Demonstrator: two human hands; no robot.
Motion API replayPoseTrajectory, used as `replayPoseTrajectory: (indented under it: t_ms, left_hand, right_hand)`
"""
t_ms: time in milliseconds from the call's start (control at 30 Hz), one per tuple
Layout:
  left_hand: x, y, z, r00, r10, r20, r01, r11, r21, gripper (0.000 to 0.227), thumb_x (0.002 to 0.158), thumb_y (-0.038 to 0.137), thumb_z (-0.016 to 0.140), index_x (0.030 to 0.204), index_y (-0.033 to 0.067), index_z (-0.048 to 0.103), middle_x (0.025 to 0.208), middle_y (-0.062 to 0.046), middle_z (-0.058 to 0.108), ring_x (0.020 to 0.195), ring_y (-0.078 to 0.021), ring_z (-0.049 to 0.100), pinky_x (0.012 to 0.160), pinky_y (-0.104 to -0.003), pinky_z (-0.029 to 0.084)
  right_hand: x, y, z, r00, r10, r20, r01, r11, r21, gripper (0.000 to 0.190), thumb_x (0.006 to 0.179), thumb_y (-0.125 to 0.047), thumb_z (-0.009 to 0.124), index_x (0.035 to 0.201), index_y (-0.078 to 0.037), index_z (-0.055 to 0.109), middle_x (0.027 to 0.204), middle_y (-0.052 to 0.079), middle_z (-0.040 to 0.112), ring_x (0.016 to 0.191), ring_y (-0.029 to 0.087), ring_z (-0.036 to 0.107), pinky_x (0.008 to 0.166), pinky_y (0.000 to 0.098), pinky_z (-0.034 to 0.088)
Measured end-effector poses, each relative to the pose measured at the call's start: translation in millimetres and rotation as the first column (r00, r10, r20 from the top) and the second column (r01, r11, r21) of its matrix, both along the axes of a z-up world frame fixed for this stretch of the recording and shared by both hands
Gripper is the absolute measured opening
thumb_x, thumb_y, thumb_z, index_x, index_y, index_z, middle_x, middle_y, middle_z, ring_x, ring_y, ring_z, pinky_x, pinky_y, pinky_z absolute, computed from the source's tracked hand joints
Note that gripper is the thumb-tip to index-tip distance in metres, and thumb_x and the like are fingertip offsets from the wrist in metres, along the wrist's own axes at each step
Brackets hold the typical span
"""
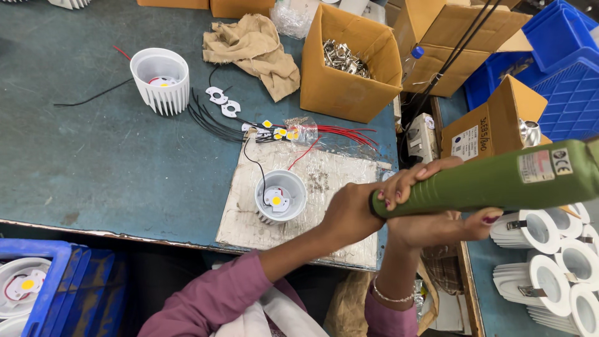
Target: The person assembles LED light fixtures by inserting LED modules into white plastic housings and securing them with a green electric screwdriver. They handle wires, place components, and tighten screws, then move completed units into a blue crate.
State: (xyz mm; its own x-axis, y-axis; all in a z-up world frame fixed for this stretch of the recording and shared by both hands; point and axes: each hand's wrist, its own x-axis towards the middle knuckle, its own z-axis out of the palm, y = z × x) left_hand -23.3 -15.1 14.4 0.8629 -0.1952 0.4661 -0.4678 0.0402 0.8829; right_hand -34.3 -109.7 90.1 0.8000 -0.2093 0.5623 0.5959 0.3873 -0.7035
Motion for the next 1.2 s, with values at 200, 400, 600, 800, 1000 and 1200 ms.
replayPoseTrajectory:
  t_ms: [200, 400, 600, 800, 1000, 1200]
  left_hand:
    - [16.0, 8.0, -4.4, 0.912, -0.387, -0.135, 0.391, 0.92, 0.003, 0.016, 0.078, 0.014, 0.077, 0.086, 0.0015, 0.07, 0.077, -0.021, 0.069, 0.072, -0.0371, 0.074, 0.065, -0.043, 0.059]
    - [-9.9, 4.5, 2.7, 0.994, 0.072, -0.082, -0.062, 0.991, 0.12, 0.031, 0.089, 0.021, 0.075, 0.113, 0.0045, 0.065, 0.093, -0.021, 0.074, 0.094, -0.0389, 0.073, 0.079, -0.045, 0.056]
    - [-19.6, 66.0, -8.7, 0.961, -0.248, -0.121, 0.274, 0.905, 0.327, 0.106, 0.074, 0.036, 0.089, 0.15, -0.0026, 0.027, 0.142, -0.032, 0.042, 0.133, -0.0456, 0.044, 0.107, -0.046, 0.038]
    - [-51.8, 74.8, -39.9, 0.987, -0.06, -0.149, 0.105, 0.946, 0.308, 0.08, 0.083, 0.028, 0.083, 0.146, -0.0019, 0.044, 0.14, -0.024, 0.055, 0.129, -0.0394, 0.055, 0.107, -0.043, 0.045]
    - [-51.1, 68.7, -58.4, 0.978, -0.057, -0.201, 0.076, 0.993, 0.087, 0.045, 0.084, 0.019, 0.081, 0.122, -0.0006, 0.068, 0.115, -0.016, 0.072, 0.107, -0.0273, 0.072, 0.092, -0.036, 0.056]
    - [-52.8, 63.8, -60.8, 0.972, -0.034, -0.232, 0.045, 0.998, 0.042, 0.03, 0.087, 0.016, 0.078, 0.112, 0.0003, 0.073, 0.101, -0.013, 0.076, 0.09, -0.0228, 0.076, 0.08, -0.032, 0.059]
  right_hand:
    - [-2.9, -6.3, 3.6, 0.995, 0.095, 0.035, -0.097, 0.992, 0.077, 0.096, 0.09, -0.091, 0.031, 0.094, 0.004, 0.046, 0.067, 0.014, 0.046, 0.045, 0.023, 0.049, 0.04, 0.0359, 0.042]
    - [3.4, 3.8, -12.6, 0.984, -0.157, 0.081, 0.166, 0.977, -0.136, 0.1, 0.083, -0.097, 0.037, 0.093, 0.002, 0.045, 0.062, 0.012, 0.044, 0.043, 0.021, 0.048, 0.037, 0.0326, 0.041]
    - [5.7, -27.4, -1.6, 0.997, 0.044, 0.065, -0.044, 0.999, 0.004, 0.091, 0.094, -0.087, 0.031, 0.087, 0.003, 0.045, 0.063, 0.012, 0.046, 0.047, 0.021, 0.052, 0.045, 0.0336, 0.043]
    - [13.8, -55.8, 7.3, 0.997, 0.039, 0.07, -0.033, 0.995, -0.092, 0.093, 0.088, -0.09, 0.034, 0.089, 0.001, 0.049, 0.06, 0.012, 0.047, 0.047, 0.019, 0.053, 0.042, 0.0313, 0.046]
    - [6.7, -65.0, 14.0, 0.992, 0.124, -0.003, -0.124, 0.99, -0.062, 0.091, 0.09, -0.087, 0.032, 0.088, 0.003, 0.048, 0.059, 0.012, 0.044, 0.046, 0.02, 0.049, 0.046, 0.0339, 0.043]
    - [2.3, -59.2, 17.1, 0.991, 0.13, 0.019, -0.128, 0.988, -0.08, 0.091, 0.088, -0.087, 0.032, 0.089, 0.003, 0.048, 0.057, 0.013, 0.041, 0.044, 0.022, 0.044, 0.044, 0.0345, 0.039]
